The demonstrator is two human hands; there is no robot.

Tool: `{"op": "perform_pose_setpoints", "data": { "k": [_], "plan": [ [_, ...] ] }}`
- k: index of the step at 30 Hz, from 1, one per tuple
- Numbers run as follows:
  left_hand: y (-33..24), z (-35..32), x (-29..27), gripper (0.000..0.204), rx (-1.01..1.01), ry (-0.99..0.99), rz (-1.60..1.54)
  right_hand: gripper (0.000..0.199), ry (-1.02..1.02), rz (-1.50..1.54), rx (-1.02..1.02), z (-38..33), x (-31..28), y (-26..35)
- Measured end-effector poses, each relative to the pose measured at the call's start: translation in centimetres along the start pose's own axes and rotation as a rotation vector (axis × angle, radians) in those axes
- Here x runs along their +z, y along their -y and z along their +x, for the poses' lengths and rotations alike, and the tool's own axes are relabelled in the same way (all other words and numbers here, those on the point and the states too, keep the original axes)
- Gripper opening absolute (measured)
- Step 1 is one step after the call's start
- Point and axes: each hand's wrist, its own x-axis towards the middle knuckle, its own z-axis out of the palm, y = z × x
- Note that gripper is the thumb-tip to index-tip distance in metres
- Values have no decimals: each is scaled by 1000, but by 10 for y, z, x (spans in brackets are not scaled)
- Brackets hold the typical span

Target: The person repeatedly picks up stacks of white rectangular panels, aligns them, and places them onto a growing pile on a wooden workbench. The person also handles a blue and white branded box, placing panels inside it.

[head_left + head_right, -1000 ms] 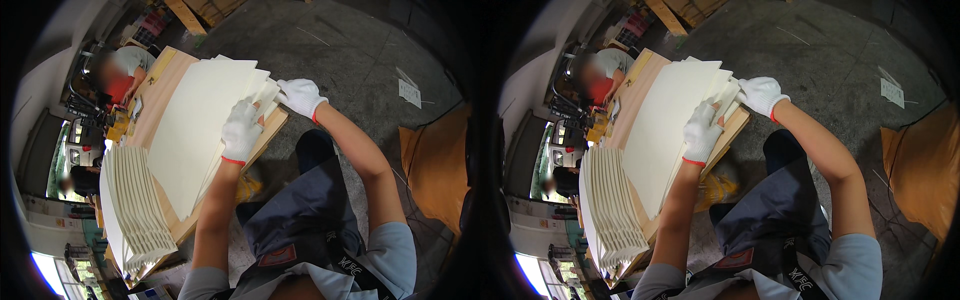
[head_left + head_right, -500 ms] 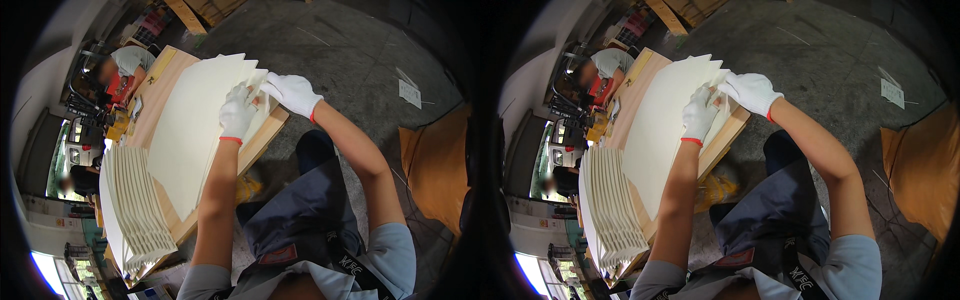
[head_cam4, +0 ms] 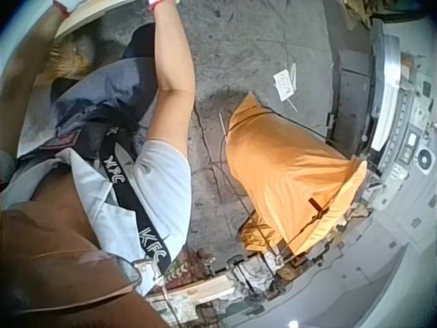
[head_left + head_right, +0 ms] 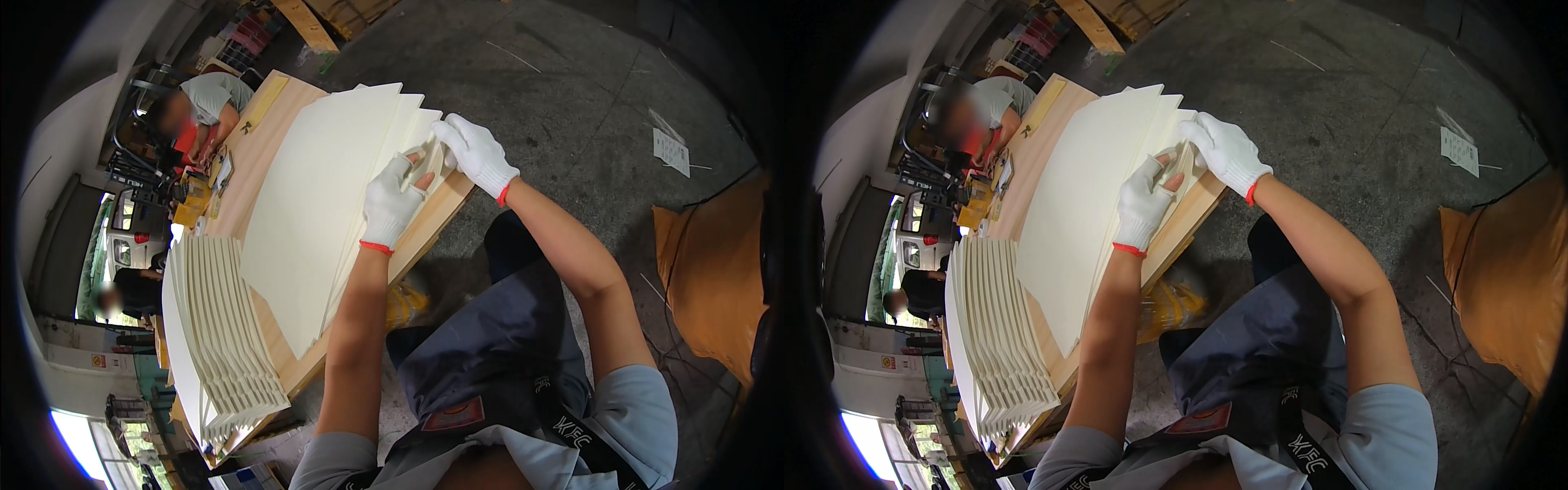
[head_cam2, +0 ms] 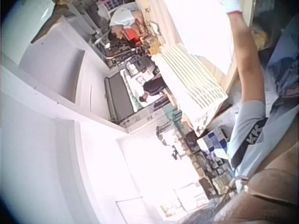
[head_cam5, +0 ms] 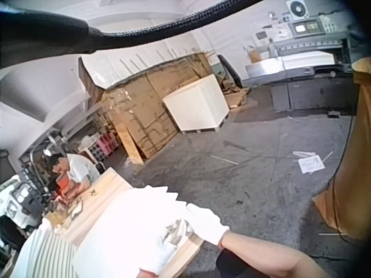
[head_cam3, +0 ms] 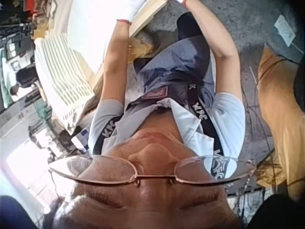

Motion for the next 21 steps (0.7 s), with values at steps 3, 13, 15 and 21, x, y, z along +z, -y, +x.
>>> {"op": "perform_pose_setpoints", "data": {
  "k": [3,13,15,21],
  "plan": [
    [8,0,1,43,-57,24,-54,56,35,-11,40,-1,0,3],
    [2,-3,4,29,160,-110,42,53,-70,-123,-85,-1,5,0],
    [15,-1,7,30,227,-123,38,54,-74,-106,-82,-1,8,2],
    [-1,-3,5,37,96,-77,80,54,-7,-142,-19,-3,1,3]
  ]
}}
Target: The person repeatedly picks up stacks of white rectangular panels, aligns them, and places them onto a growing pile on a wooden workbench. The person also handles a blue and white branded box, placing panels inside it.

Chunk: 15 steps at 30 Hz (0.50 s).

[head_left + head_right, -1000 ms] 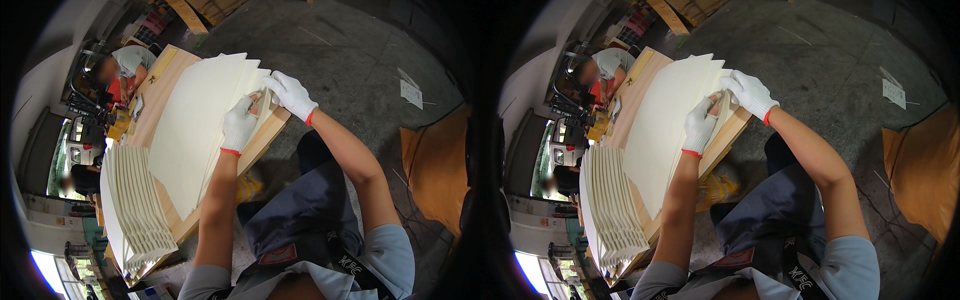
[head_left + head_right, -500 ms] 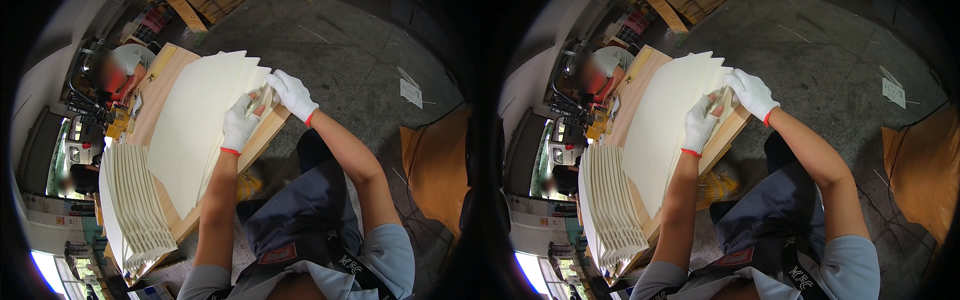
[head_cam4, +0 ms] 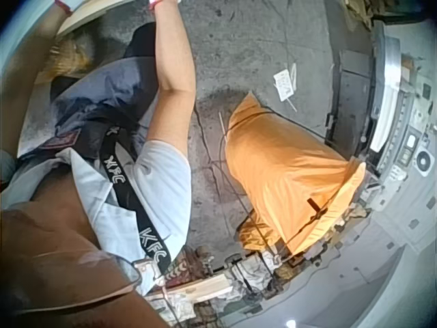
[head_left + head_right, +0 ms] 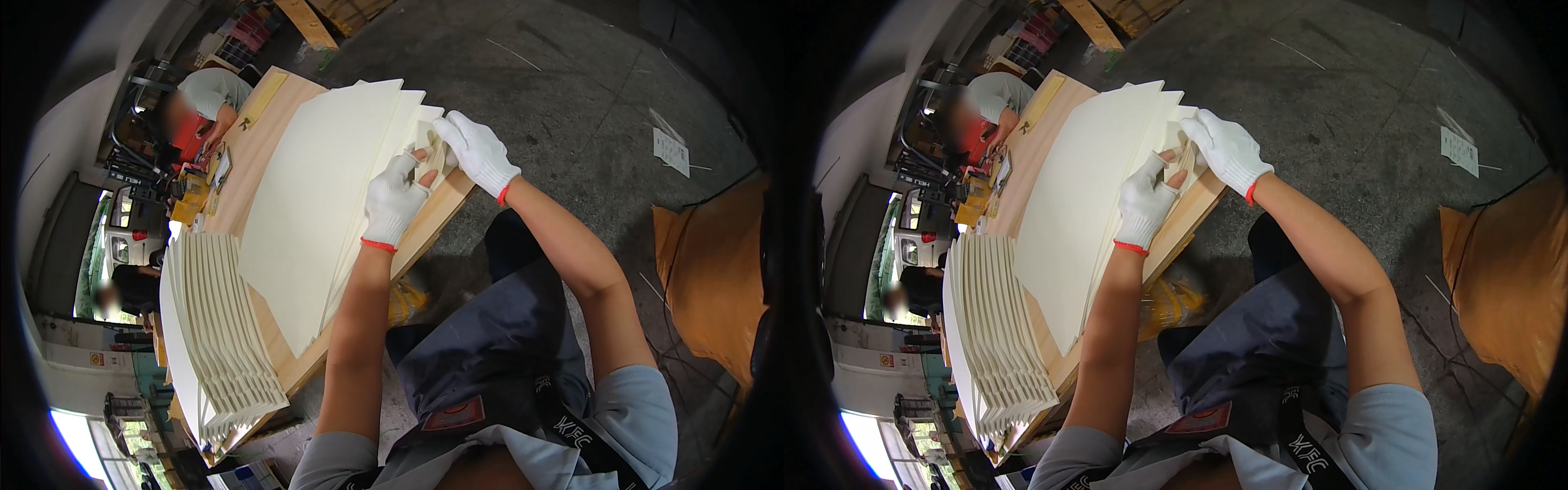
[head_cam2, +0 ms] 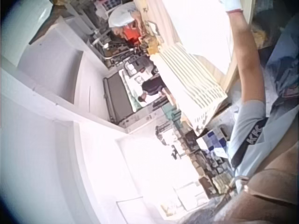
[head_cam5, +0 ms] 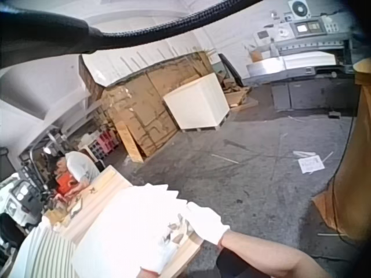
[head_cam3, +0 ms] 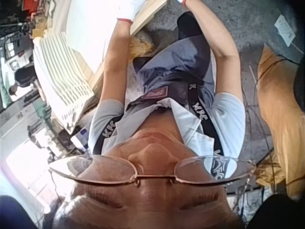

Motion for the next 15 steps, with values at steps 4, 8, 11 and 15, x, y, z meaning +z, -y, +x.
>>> {"op": "perform_pose_setpoints", "data": {
  "k": [4,8,11,15],
  "plan": [
    [0,0,-1,36,31,-17,-13,55,8,0,5,-1,-1,2],
    [-5,0,-1,31,-53,-13,-10,54,-1,-21,-14,-1,1,-1],
    [1,-1,0,28,20,-48,-32,54,-6,-50,-23,0,3,-2],
    [4,1,2,28,74,-15,-22,52,1,12,22,1,2,-1]
  ]
}}
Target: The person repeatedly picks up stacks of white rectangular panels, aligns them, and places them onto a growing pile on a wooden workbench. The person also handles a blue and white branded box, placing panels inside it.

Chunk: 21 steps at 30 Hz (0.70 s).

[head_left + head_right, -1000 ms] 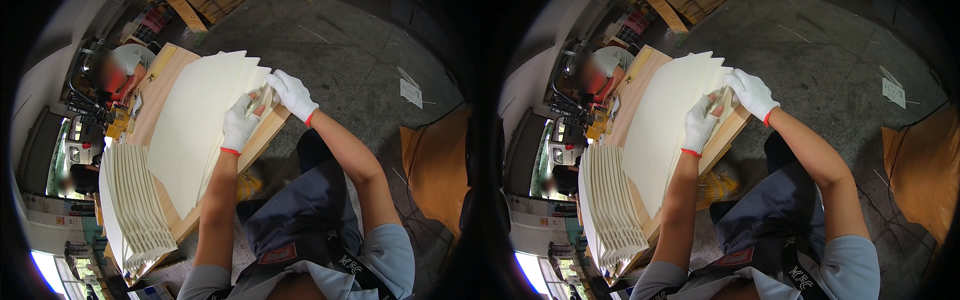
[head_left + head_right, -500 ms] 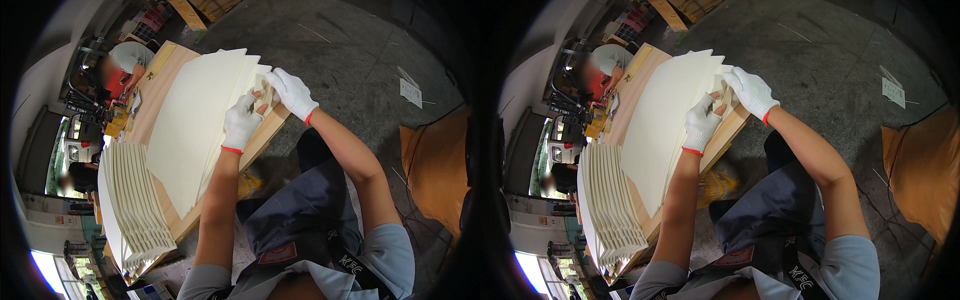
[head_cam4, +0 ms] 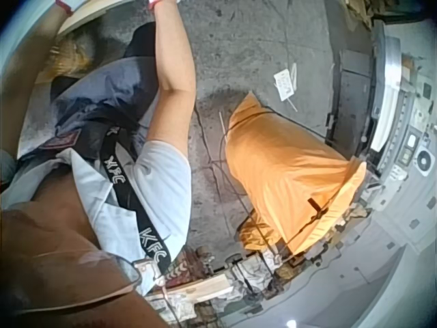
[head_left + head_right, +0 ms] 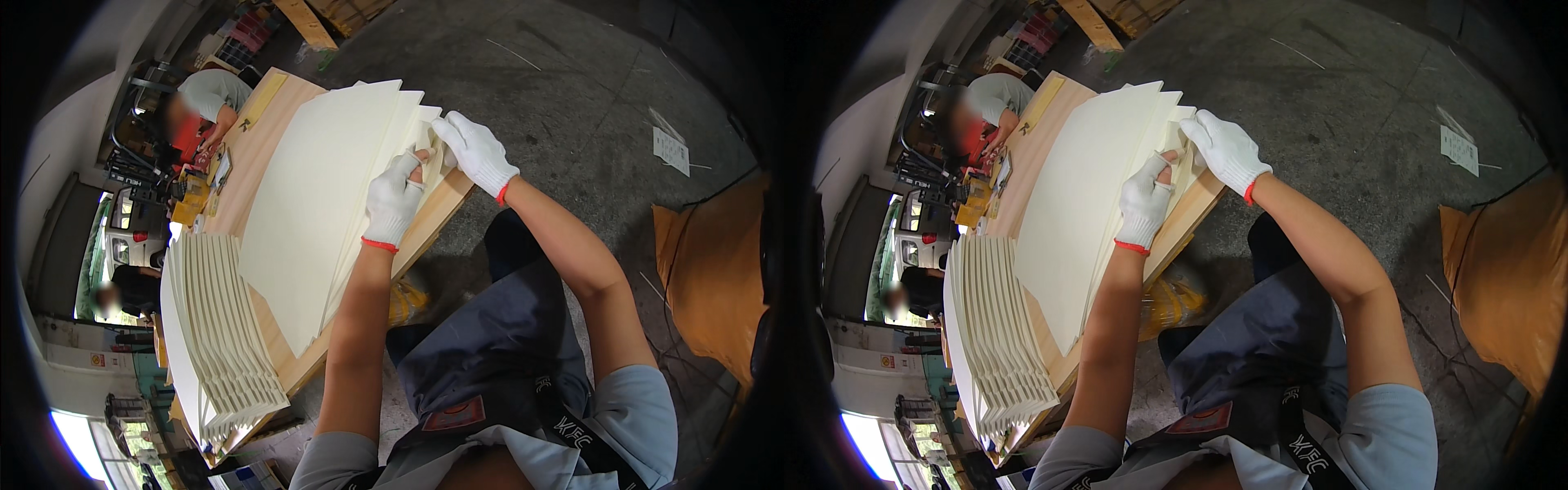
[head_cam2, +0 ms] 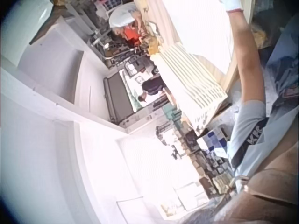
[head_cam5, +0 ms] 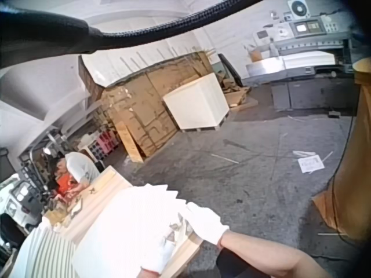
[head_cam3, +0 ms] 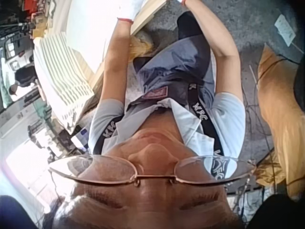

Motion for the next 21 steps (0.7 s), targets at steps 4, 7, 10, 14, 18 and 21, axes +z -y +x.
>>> {"op": "perform_pose_setpoints", "data": {
  "k": [4,7,10,14,18,21],
  "plan": [
    [-6,-1,1,32,25,-10,34,51,-8,51,6,0,2,-5],
    [-5,-1,1,34,30,-25,11,51,12,76,21,-1,2,-4],
    [-2,-1,2,34,46,-32,-12,51,1,65,8,0,3,-7],
    [-3,-1,2,34,31,-19,-30,51,-6,53,0,0,2,-7],
    [-5,-1,2,30,88,-79,4,51,8,67,14,0,2,-7],
    [-15,0,-1,27,-8,-62,90,51,-11,38,-29,-3,1,-6]
  ]
}}
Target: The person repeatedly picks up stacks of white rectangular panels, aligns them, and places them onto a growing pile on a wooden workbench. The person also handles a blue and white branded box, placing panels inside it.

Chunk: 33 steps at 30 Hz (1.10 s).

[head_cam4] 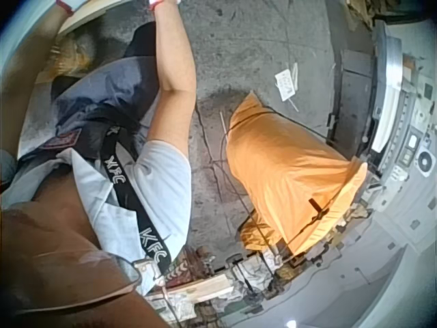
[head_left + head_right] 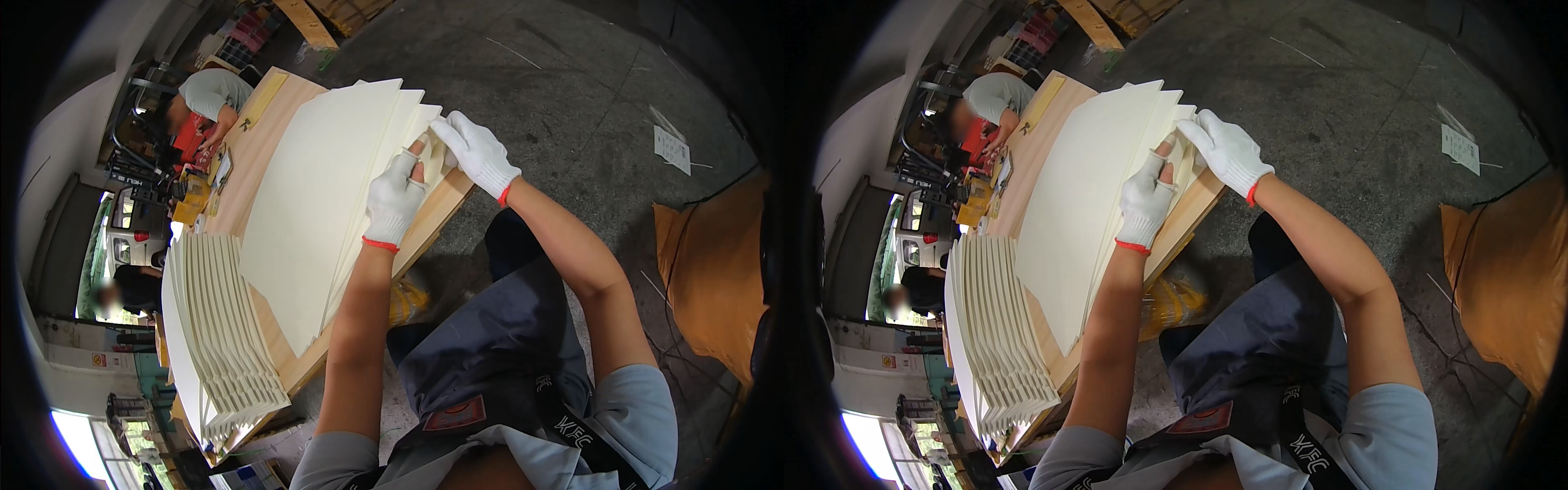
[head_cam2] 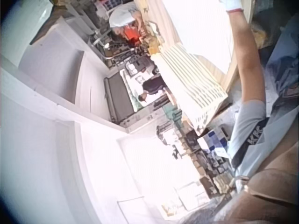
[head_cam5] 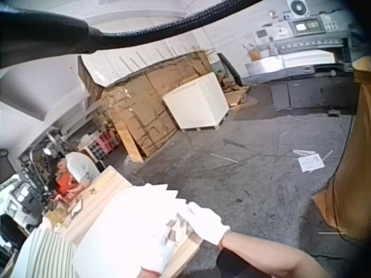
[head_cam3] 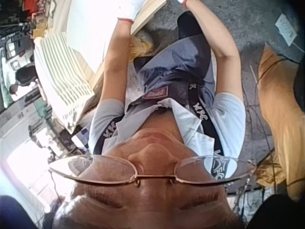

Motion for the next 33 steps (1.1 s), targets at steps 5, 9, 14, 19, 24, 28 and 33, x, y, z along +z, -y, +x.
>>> {"op": "perform_pose_setpoints", "data": {
  "k": [5,9,14,19,24,28,33],
  "plan": [
    [10,0,5,25,117,-13,-49,50,-30,56,8,2,2,-3],
    [6,-1,4,29,118,9,-57,50,-19,78,62,3,4,-7],
    [2,-1,1,33,73,33,-41,49,-3,131,78,3,2,-5],
    [5,-1,2,33,54,46,-82,50,13,143,85,1,1,-3],
    [14,-2,7,32,58,38,-135,50,-5,129,64,3,3,-6],
    [2,0,2,33,41,65,-90,50,0,140,84,2,1,-4],
    [6,-2,5,41,270,-55,13,48,-102,-34,-158,1,-8,-11]
  ]
}}
